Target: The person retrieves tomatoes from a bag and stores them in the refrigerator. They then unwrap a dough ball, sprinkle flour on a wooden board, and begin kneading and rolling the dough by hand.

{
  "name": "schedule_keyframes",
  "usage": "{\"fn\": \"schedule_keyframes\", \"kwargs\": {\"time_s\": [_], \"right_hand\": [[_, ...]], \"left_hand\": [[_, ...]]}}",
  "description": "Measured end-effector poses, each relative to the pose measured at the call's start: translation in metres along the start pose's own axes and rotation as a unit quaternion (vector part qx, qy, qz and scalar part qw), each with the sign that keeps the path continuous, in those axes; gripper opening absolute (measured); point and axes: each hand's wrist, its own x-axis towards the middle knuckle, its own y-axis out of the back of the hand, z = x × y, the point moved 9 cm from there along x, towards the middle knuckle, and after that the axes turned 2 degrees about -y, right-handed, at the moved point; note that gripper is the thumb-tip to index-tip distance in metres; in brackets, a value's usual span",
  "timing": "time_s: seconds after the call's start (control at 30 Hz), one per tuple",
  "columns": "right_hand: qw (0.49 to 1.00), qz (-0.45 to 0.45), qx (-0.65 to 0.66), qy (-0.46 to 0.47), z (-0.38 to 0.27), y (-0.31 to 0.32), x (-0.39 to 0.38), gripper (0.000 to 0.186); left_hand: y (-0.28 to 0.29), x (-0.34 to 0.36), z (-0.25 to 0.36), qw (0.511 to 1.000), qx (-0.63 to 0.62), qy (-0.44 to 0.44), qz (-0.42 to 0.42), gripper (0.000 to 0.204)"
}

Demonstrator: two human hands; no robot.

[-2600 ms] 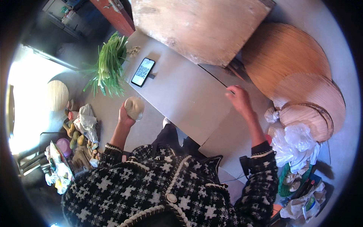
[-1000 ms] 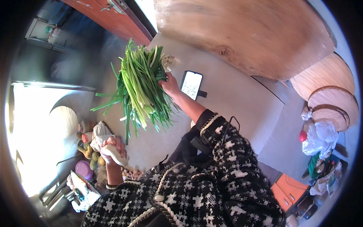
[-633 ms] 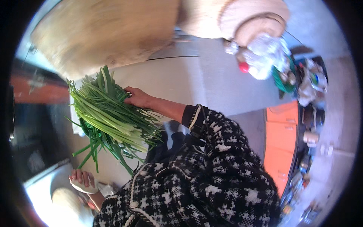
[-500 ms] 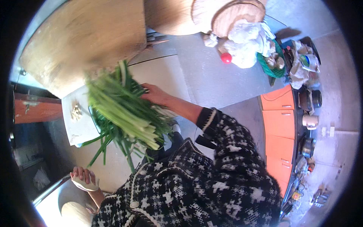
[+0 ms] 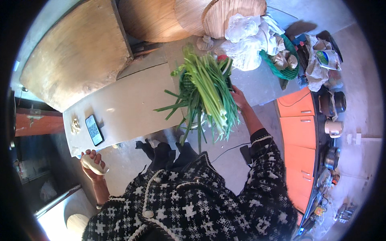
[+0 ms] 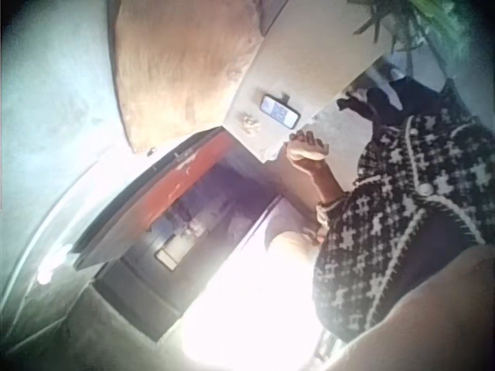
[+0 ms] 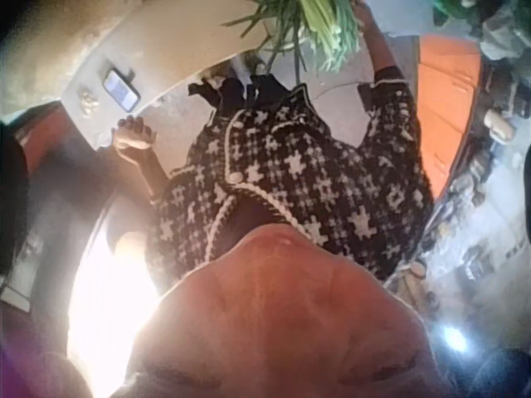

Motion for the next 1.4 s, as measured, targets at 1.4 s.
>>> {"fn": "schedule_keyframes", "kwargs": {"time_s": [1.4], "right_hand": [[0.844,-0.244,-0.403,0.255,-0.063,-0.567,-0.052,0.032]], "left_hand": [[0.047,0.01,0.03,0.975,0.186,-0.035,0.118,0.048]]}}
